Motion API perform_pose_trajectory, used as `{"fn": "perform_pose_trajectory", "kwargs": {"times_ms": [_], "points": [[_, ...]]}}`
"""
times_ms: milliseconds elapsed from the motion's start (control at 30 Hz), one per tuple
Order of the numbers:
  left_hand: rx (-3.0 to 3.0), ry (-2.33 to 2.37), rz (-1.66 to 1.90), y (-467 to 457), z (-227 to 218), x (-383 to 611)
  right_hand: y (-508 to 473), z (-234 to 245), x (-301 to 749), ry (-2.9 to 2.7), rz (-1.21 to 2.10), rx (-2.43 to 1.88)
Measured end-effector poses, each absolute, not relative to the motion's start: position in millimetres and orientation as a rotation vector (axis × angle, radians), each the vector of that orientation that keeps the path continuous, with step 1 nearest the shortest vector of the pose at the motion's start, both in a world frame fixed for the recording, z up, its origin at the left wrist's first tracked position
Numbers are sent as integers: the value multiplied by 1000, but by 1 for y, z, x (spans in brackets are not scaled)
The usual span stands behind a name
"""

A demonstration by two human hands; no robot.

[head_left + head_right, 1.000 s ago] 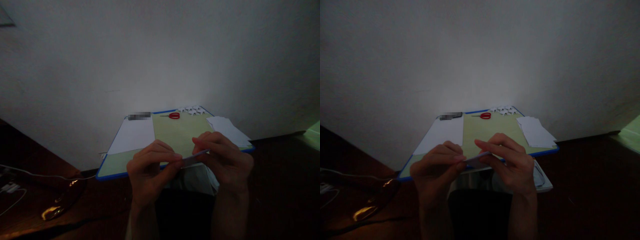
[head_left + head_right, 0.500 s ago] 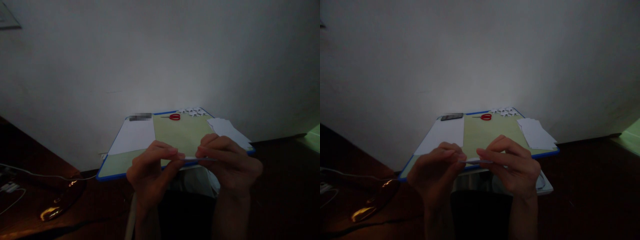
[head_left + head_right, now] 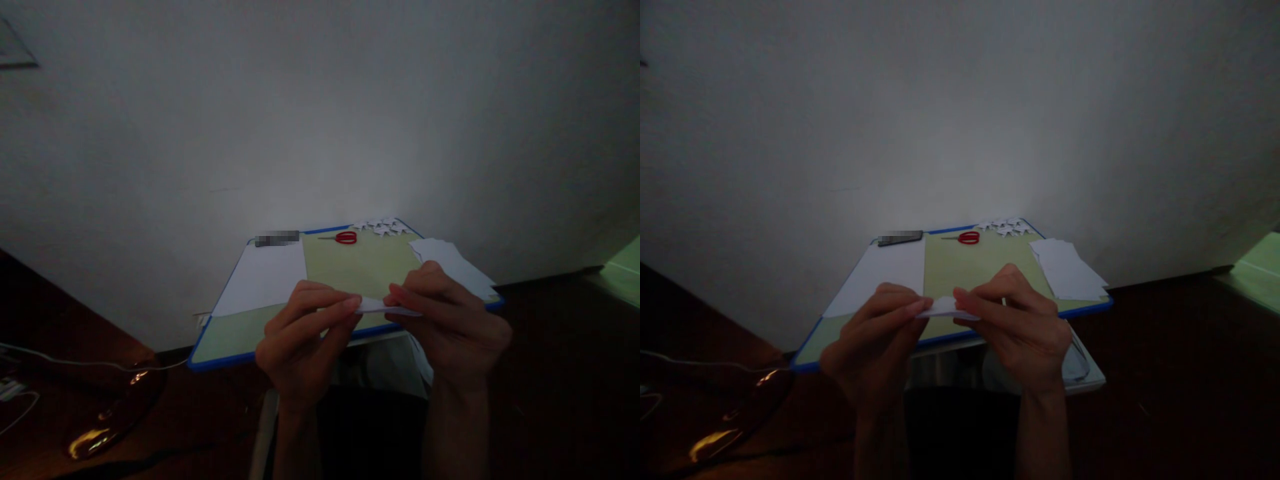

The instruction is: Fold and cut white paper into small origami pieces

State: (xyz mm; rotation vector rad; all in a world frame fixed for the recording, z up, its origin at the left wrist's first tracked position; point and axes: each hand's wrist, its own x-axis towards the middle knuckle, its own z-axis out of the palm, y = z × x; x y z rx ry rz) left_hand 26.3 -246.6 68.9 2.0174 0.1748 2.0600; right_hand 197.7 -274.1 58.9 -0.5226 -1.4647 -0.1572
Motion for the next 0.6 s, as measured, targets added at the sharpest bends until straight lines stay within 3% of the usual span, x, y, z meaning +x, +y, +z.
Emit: {"fn": "perform_pose_trajectory", "kwargs": {"times_ms": [600], "points": [[2128,168,1968,-245,69,22,-283,63,192,-1516,19,-536]]}}
